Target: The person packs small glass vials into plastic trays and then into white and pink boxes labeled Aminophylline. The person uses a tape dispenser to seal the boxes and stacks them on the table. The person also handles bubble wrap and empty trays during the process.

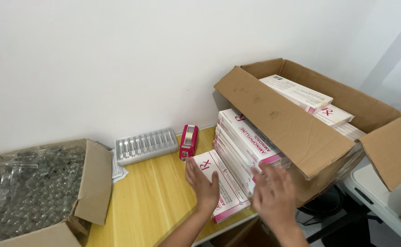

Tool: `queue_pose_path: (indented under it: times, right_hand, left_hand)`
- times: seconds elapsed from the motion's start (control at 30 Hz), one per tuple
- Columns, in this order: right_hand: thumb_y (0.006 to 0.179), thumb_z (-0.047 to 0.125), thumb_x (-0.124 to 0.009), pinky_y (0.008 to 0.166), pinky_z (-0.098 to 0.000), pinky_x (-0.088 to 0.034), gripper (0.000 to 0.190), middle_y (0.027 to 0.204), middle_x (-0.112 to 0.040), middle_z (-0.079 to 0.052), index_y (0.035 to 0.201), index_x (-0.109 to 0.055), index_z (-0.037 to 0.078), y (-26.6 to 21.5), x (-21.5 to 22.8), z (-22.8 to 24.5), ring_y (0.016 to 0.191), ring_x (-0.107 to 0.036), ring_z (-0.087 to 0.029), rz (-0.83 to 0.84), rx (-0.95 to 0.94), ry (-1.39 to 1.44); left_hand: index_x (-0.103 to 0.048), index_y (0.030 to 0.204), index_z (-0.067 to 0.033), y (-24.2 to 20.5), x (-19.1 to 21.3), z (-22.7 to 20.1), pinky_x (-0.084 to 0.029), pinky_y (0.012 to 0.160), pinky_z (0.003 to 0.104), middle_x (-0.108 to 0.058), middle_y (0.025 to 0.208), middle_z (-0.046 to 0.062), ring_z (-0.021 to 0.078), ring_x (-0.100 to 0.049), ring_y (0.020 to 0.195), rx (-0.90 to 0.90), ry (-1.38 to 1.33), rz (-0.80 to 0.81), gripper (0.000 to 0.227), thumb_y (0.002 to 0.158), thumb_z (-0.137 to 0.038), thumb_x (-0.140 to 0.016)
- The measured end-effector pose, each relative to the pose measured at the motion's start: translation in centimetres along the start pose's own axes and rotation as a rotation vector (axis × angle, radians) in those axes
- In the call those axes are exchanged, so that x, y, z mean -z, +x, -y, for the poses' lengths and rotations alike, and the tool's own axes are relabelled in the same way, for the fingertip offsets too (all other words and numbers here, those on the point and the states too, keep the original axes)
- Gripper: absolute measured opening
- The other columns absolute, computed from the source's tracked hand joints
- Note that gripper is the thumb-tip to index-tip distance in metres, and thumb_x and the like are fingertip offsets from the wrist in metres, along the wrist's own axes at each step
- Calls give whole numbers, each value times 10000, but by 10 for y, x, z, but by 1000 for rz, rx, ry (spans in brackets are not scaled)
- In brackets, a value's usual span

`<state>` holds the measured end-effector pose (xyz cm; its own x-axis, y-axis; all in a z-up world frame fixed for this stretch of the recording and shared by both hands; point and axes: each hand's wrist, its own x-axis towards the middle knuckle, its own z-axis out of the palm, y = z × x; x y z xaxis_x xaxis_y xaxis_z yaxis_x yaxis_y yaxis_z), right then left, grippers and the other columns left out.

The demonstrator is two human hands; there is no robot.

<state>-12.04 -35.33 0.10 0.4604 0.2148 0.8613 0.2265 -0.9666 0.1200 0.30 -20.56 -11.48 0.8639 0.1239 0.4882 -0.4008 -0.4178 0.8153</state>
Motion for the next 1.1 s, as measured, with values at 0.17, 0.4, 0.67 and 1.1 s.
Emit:
queue_pose_path:
  times: [0.17,0.4,0.67,1.1]
  right_hand:
    - [815,177,-762,932,-452,-490,324,1130,-722,-85,1103,-697,42,34,17,-7,1093,-671,-261,115,-198,-89]
    - [889,155,-730,944,-420,-481,314,1204,-709,-82,1175,-685,35,4,-14,-21,1173,-651,-240,50,-103,-134]
    - [986,392,-669,948,-435,-417,372,1280,-669,-23,1238,-639,120,-66,-52,21,1233,-599,-187,-208,202,-58]
    - [947,449,-691,1053,-541,-401,454,1321,-643,-110,1247,-664,110,-78,-67,61,1259,-590,-287,73,166,259]
  left_hand:
    - [-238,1550,46,5,4,-33,-167,1228,512,-311,1574,266,424,-254,1486,-145,-159,212,759,971,-229,-645]
    - [-417,1483,-49,0,-1,-54,-502,1004,380,-540,1421,155,264,-569,1267,213,-602,403,596,986,-326,-593]
    - [-493,1273,-19,23,28,-71,-608,836,355,-651,1102,165,232,-684,935,648,-1048,440,363,1011,-266,-541]
    - [-535,1202,15,2,63,24,-590,771,387,-706,1002,141,225,-699,866,569,-726,332,296,977,-177,-535]
